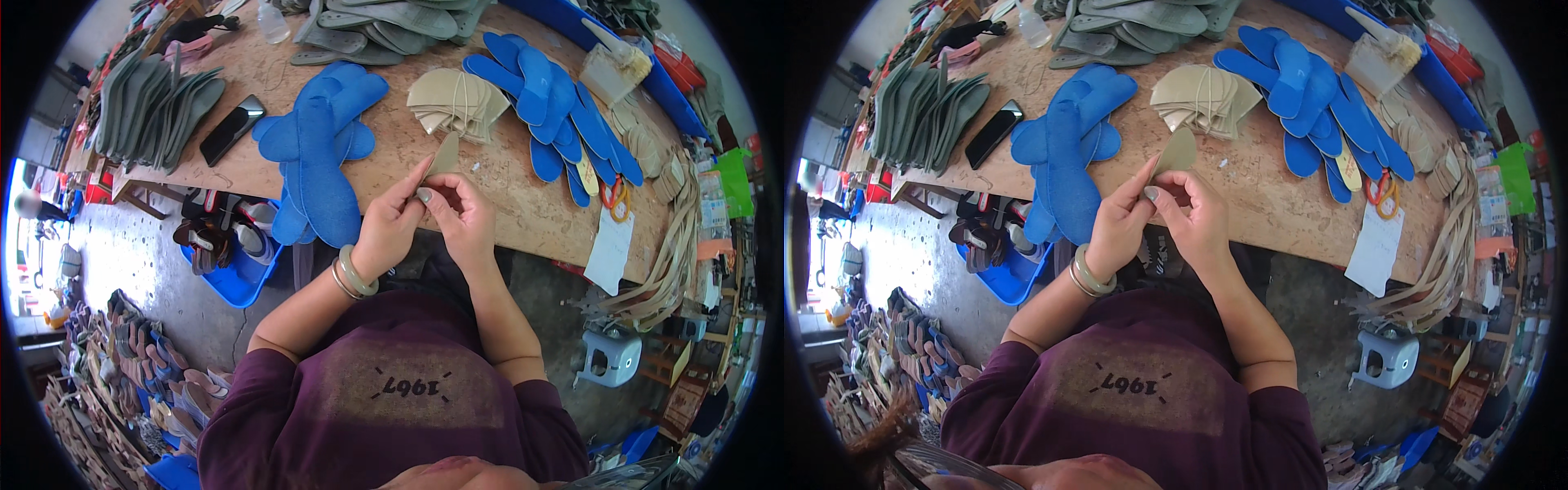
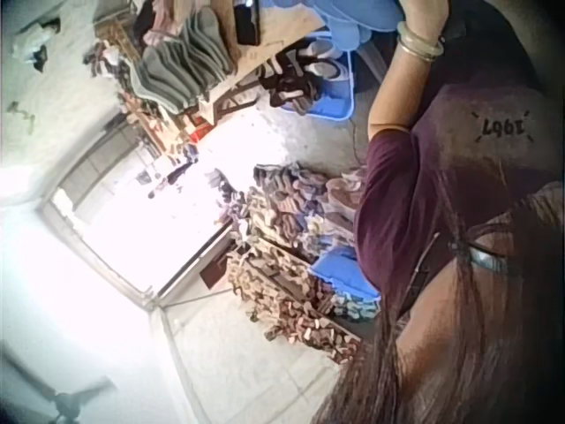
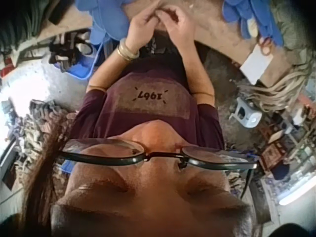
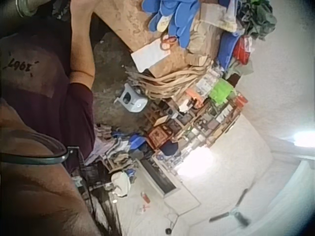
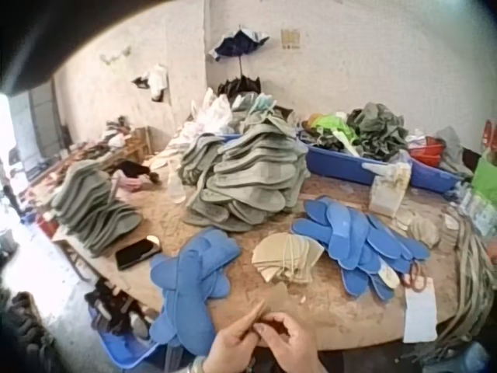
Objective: Organizing and preparing shoe insoles and components for assembly.
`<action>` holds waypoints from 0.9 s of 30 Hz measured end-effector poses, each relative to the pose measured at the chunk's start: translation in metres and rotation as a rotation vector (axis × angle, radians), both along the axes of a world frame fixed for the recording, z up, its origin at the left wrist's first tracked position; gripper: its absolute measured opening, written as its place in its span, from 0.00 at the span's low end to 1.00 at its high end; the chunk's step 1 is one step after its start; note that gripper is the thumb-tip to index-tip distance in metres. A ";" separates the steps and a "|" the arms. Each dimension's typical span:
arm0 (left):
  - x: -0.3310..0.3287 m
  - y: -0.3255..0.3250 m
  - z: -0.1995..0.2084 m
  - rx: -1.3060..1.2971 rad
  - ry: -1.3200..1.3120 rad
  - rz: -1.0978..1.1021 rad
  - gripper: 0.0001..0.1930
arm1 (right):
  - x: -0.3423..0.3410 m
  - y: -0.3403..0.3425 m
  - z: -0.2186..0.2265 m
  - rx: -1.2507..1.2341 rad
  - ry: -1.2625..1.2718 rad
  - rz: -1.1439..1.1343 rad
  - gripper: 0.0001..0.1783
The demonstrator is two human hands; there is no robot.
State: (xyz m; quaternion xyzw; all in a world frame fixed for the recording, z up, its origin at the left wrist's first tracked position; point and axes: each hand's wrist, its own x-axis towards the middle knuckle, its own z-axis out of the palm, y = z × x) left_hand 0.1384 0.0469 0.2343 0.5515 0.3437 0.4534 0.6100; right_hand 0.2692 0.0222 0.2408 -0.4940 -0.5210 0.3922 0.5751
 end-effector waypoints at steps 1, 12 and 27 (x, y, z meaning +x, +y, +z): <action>0.001 -0.004 -0.003 0.090 0.085 0.005 0.27 | 0.002 0.000 -0.001 -0.005 -0.006 -0.006 0.10; -0.002 -0.004 -0.005 0.634 0.471 0.103 0.31 | 0.005 -0.005 0.003 -0.134 -0.082 -0.070 0.08; -0.003 -0.015 -0.003 0.344 0.330 -0.065 0.28 | 0.023 -0.008 0.005 -0.203 0.022 -0.011 0.10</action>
